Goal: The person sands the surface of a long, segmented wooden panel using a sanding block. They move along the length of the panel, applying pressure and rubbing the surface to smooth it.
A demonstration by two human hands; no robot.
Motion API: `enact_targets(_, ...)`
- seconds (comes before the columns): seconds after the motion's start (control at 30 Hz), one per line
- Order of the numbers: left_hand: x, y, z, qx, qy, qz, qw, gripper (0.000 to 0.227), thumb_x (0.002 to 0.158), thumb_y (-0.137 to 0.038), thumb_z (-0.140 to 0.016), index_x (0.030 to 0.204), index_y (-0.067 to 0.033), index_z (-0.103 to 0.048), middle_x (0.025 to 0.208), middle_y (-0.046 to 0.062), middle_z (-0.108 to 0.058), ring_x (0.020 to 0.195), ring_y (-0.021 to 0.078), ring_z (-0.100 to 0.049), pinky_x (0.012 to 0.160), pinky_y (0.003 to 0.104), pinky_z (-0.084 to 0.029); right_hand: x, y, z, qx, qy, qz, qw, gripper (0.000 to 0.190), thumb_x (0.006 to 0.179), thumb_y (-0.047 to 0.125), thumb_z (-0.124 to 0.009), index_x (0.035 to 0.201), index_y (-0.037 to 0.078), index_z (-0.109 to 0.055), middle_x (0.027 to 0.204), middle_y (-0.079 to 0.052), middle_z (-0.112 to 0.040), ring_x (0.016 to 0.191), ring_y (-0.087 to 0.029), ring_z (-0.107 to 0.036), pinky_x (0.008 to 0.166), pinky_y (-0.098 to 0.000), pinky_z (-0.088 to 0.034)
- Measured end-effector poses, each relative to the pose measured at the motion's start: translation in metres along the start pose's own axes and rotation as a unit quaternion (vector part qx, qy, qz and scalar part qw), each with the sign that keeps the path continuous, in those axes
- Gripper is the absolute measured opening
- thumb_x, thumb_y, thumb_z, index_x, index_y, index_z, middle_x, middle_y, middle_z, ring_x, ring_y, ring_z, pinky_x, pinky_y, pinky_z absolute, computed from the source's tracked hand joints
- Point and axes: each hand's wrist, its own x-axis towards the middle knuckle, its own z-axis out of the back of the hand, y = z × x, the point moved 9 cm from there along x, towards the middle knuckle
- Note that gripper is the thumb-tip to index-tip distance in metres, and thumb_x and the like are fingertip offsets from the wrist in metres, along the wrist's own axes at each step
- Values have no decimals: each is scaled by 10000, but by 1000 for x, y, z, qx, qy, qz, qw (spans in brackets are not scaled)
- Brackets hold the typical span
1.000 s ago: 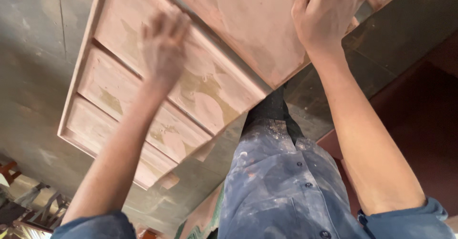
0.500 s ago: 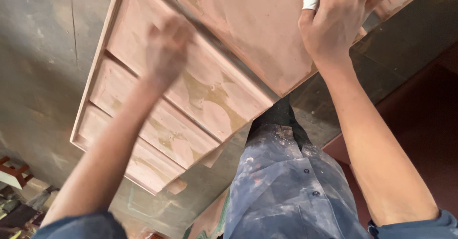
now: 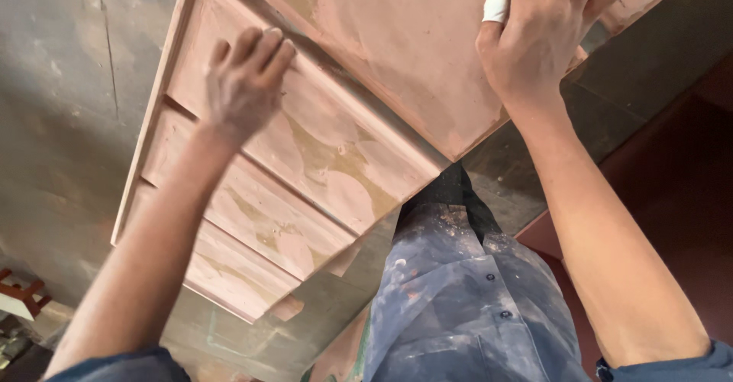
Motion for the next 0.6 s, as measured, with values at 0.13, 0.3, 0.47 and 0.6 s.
enact_targets(0.13, 7, 56, 32, 82, -2, 6, 997, 297, 967, -7, -670, 1201, -187, -703, 1287, -8, -679, 1227, 204, -576, 1000, 406, -496, 0, 3, 0, 45, 11, -11, 999, 272, 1018, 81, -617, 1278, 68, -696, 1355, -161, -499, 1181, -402, -484, 1031, -585, -289)
enact_targets(0.3, 5, 44, 40, 48, -41, 57, 996, 228, 1010, -28, -699, 1199, -156, -694, 1248, -1, -667, 1287, 240, -570, 1015, 376, -506, -5, -2, -5, 47, 19, -16, 999, 352, 956, 38, -585, 1293, 54, -685, 1388, -185, -485, 1207, -411, -464, 1055, -580, -279)
enact_targets(0.47, -2, 23, 20, -15, -1, 17, 1000, 243, 1071, 16, -651, 1246, -153, -665, 1364, 15, -676, 1259, 230, -571, 1026, 406, -502, -2, 3, 2, 51, 1, -12, 999, 296, 982, 65, -631, 1272, 58, -690, 1346, -183, -503, 1188, -410, -471, 1034, -585, -264)
enact_targets(0.6, 1, 53, 32, 34, -15, 64, 997, 265, 1043, -7, -660, 1281, -124, -682, 1389, 40, -688, 1224, 251, -577, 881, 465, -520, -4, -3, -1, 41, 7, -20, 999, 352, 922, 42, -626, 1269, 63, -682, 1349, -178, -502, 1191, -416, -472, 1044, -579, -274)
